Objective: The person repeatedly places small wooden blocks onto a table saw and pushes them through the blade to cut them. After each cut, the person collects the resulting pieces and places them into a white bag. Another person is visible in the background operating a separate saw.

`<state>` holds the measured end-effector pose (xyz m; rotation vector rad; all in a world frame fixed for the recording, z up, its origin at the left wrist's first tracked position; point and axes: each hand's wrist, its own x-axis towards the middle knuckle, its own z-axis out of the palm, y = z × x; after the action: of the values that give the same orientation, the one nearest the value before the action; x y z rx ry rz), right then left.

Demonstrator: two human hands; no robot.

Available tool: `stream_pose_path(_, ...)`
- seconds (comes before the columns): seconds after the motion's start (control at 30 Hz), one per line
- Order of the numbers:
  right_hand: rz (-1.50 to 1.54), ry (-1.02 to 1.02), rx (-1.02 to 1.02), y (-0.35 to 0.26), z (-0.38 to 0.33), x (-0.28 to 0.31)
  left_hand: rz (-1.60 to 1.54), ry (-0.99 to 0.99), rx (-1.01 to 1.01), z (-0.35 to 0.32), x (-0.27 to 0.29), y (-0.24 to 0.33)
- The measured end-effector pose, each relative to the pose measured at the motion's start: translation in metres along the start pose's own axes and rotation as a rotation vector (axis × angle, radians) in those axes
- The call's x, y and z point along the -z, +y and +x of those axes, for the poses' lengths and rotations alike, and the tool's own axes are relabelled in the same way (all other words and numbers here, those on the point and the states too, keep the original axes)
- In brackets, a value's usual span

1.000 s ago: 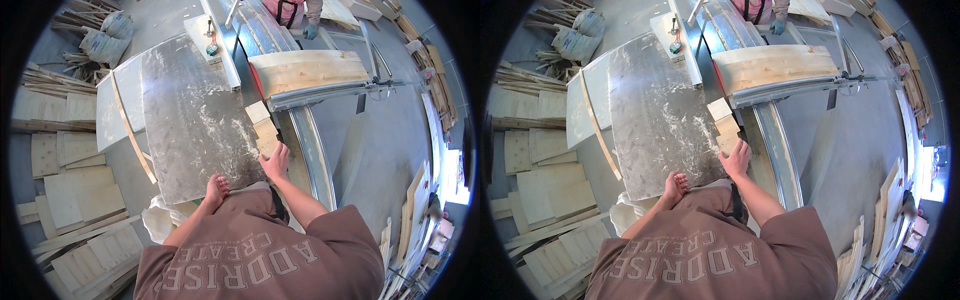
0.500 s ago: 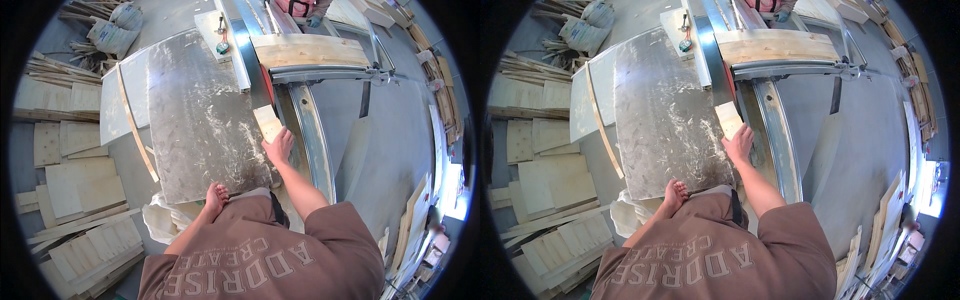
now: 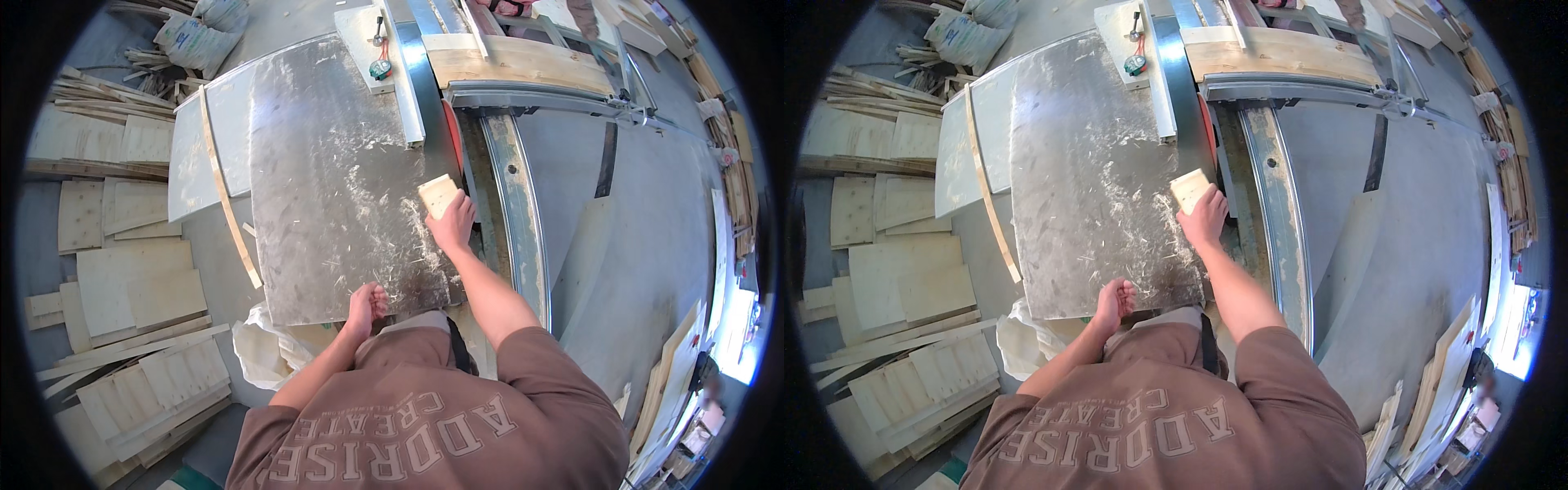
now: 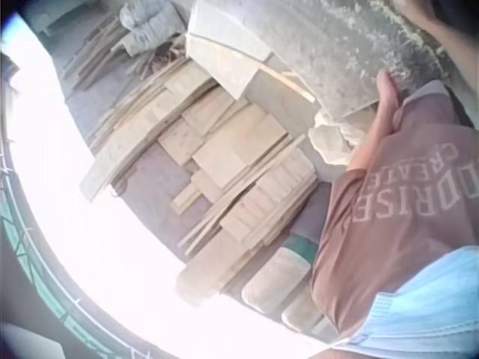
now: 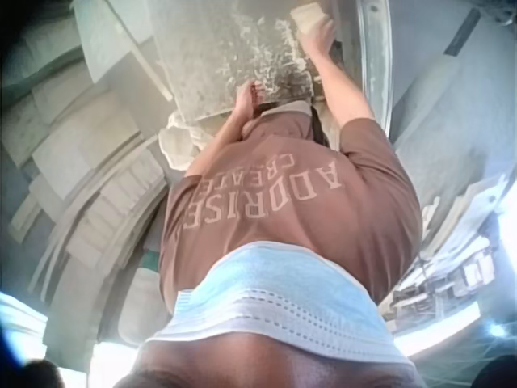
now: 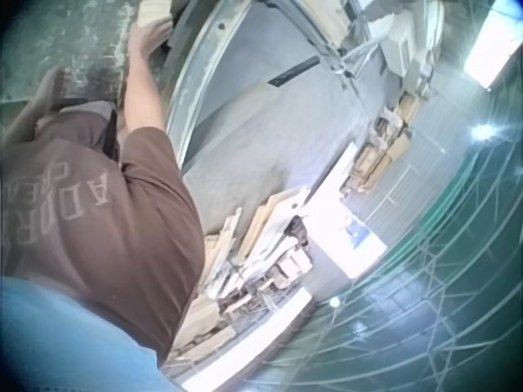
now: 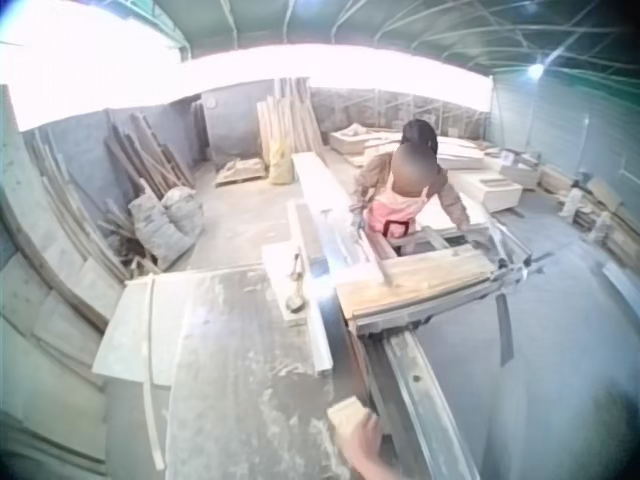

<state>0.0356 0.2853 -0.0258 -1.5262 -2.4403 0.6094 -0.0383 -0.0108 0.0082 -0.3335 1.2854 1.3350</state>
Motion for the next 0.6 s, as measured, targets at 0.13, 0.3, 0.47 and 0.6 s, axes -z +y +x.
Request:
stream_pose_path(0.13,0.106,-0.164,0.440,-0.002,-0.071,0.016,0.659,0.289,-0.544,0.024,-0.012,0.003)
stream_pose_path(0.3,0.023,-0.381,0.785,-0.002,-0.104,0.005,1.144,0.327,-0.693,0.053,-0.018,0.009)
stream_pose_path(0.47,0.029,-0.327,0.554,-0.009,-0.119,0.021,1.168,0.362,-0.544,0.064,-0.010,-0.006)
stream_pose_path(0.6,0.269,-0.422,0.154,0.006,-0.134,-0.008,1.148,0.372,-0.538,0.067,-0.017,-0.010)
